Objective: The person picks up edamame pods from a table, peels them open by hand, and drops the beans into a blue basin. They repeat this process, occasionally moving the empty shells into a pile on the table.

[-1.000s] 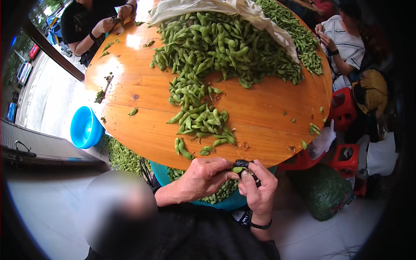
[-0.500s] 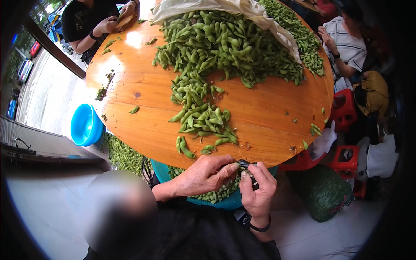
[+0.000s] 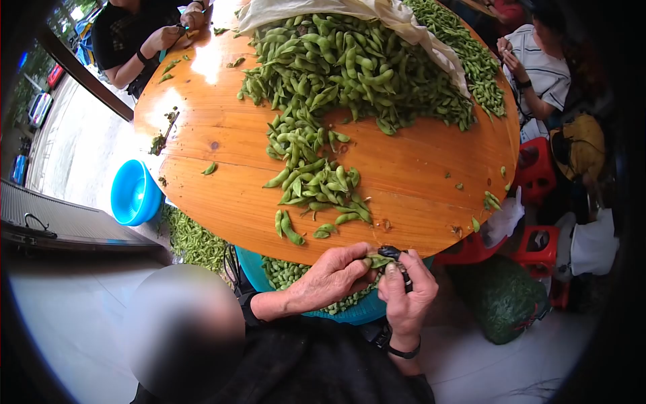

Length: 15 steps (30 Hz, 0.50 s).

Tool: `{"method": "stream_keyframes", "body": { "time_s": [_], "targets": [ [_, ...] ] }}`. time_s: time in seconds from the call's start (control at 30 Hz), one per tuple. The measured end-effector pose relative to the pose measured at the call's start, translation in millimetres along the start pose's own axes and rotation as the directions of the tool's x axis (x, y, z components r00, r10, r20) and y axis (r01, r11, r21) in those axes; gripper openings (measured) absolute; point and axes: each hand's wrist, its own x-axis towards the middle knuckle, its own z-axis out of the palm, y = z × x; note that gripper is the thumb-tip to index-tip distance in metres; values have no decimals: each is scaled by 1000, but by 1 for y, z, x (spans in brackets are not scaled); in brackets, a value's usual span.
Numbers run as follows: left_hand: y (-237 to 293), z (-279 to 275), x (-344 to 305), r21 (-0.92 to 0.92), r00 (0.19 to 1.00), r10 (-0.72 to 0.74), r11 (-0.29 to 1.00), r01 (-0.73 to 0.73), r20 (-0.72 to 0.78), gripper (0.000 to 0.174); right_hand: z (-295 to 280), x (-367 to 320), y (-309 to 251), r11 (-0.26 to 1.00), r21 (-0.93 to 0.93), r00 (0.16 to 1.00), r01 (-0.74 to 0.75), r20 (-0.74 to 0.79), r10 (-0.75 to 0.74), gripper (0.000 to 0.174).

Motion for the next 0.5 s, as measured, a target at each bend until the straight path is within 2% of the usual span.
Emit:
{"method": "stream_keyframes", "body": {
  "time_s": [0.03, 0.07, 0.1, 0.13, 0.17, 0.2, 0.23, 0.27, 0.3, 0.33, 0.37, 0.43, 0.5],
  "targets": [
    [5, 1, -2, 39, 998, -31, 999, 29, 61, 28, -5, -1, -3, 976, 179, 992, -126, 4, 127, 12],
    [2, -4, -5, 109, 988, -36, 994, 20, 148, 35, -15, -5, 5, 935, 334, 992, -121, -4, 130, 16],
    [0, -5, -10, 311, 980, 91, 940, -143, 176, 37, -28, -5, 3, 889, 435, 985, -141, -31, 172, 20],
    [4, -10, -15, 463, 953, 20, 871, -165, 302, 36, -44, -8, 3, 883, 443, 969, -154, -106, 223, 19],
    [9, -17, -20, 596, 910, -71, 776, -207, 408, 35, -71, -9, 3, 920, 343, 975, -189, -42, 216, 17],
    [8, -22, -25, 597, 912, -70, 776, -204, 404, 35, -96, -14, 1, 977, 126, 984, -171, -18, 175, 15],
    [6, -27, -31, 630, 871, 86, 656, -414, 483, 35, -128, -15, 1, 986, -143, 977, -91, 178, 116, 12],
    [5, -31, -36, 634, 791, 221, 493, -596, 571, 35, -146, -20, -8, 915, -382, 957, -130, 193, 216, 15],
    [13, -29, -42, 713, 813, 342, 395, -580, 472, 30, -159, -26, -6, 791, -595, 961, -139, 111, 252, 21],
    [15, -32, -41, 816, 793, 464, 220, -534, 394, 29, -174, -35, 7, 695, -700, 968, -163, 21, 248, 23],
    [17, -35, -40, 896, 740, 585, 49, -442, 333, 27, -183, -40, 18, 586, -787, 971, -193, -67, 230, 25],
    [19, -49, -34, 961, 711, 656, -84, -265, 254, 30, -171, -37, 13, 590, -775, 967, -227, -105, 234, 25],
    [21, -52, -23, 971, 690, 683, -164, -171, 237, 34, -146, -26, 10, 715, -648, 964, -261, -139, 226, 24]
  ]
}}
